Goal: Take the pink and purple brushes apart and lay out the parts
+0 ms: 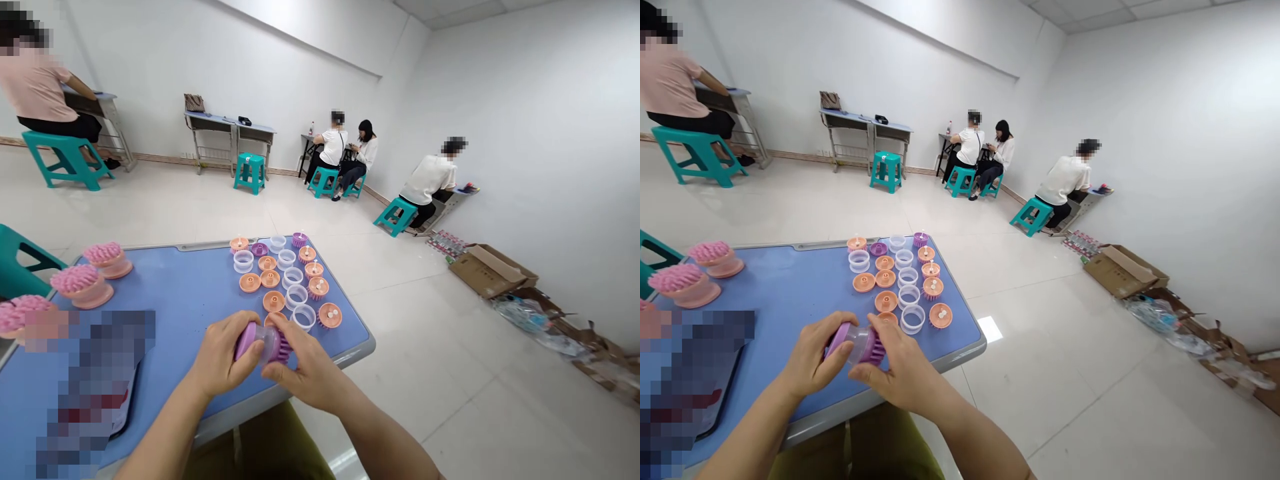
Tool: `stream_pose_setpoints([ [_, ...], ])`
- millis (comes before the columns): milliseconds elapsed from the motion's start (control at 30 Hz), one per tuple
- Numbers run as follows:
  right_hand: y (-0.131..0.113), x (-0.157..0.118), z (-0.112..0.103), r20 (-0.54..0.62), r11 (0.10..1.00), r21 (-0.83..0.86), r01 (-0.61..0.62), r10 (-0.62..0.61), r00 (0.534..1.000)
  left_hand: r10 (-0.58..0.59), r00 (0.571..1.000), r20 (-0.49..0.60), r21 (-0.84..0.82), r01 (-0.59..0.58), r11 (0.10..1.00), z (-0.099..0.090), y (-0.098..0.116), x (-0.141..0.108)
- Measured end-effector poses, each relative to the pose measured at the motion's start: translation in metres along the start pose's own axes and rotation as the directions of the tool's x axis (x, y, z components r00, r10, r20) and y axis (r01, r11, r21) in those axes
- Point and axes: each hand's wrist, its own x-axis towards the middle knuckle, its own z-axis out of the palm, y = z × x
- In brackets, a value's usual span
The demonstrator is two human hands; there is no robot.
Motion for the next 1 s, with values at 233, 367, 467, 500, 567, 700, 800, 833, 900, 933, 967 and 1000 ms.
stream_pose_setpoints([
  [233,0.002,0.001,0.013,-0.193,0.936,-0.294,0.195,-0.258,0.947,-0.105,0.992,0.067,-0.039,0.108,0.993,0.003,-0.005,0.000],
  [367,0.002,0.003,0.021,-0.255,0.836,-0.507,0.210,-0.379,0.890,-0.301,0.925,0.231,-0.116,0.333,0.936,0.001,0.001,0.006],
  [467,0.002,0.005,0.023,-0.293,0.796,-0.558,0.233,-0.452,0.843,-0.419,0.846,0.331,-0.264,0.509,0.819,-0.001,0.001,0.008],
  [500,0.003,0.005,0.023,-0.308,0.791,-0.561,0.245,-0.474,0.825,-0.461,0.809,0.366,-0.318,0.574,0.755,-0.001,0.000,0.009],
  [567,0.004,0.006,0.022,-0.332,0.800,-0.540,0.263,-0.489,0.807,-0.530,0.737,0.420,-0.414,0.675,0.610,-0.001,-0.003,0.008],
  [700,0.008,0.005,0.017,-0.410,0.887,-0.388,0.252,-0.411,0.814,-0.571,0.705,0.421,-0.587,0.692,0.420,-0.002,-0.007,0.007],
  [800,0.012,0.000,0.012,-0.487,0.921,-0.309,0.236,-0.367,0.793,-0.557,0.711,0.429,-0.684,0.659,0.314,-0.007,-0.005,0.007],
  [833,0.014,-0.003,0.010,-0.505,0.927,-0.298,0.226,-0.354,0.787,-0.544,0.714,0.441,-0.700,0.653,0.290,-0.009,-0.004,0.007],
  [900,0.019,-0.012,0.006,-0.541,0.944,-0.260,0.201,-0.315,0.780,-0.512,0.726,0.460,-0.712,0.646,0.276,-0.011,-0.004,0.006],
  [933,0.023,-0.018,0.004,-0.561,0.958,-0.221,0.183,-0.278,0.780,-0.499,0.733,0.462,-0.708,0.644,0.290,-0.011,-0.005,0.005],
  [967,0.027,-0.024,0.003,-0.583,0.972,-0.169,0.163,-0.232,0.779,-0.488,0.740,0.463,-0.699,0.643,0.312,-0.011,-0.006,0.004],
  [1000,0.032,-0.031,0.001,-0.608,0.985,-0.104,0.139,-0.173,0.775,-0.478,0.748,0.461,-0.689,0.641,0.338,-0.010,-0.008,0.003],
])
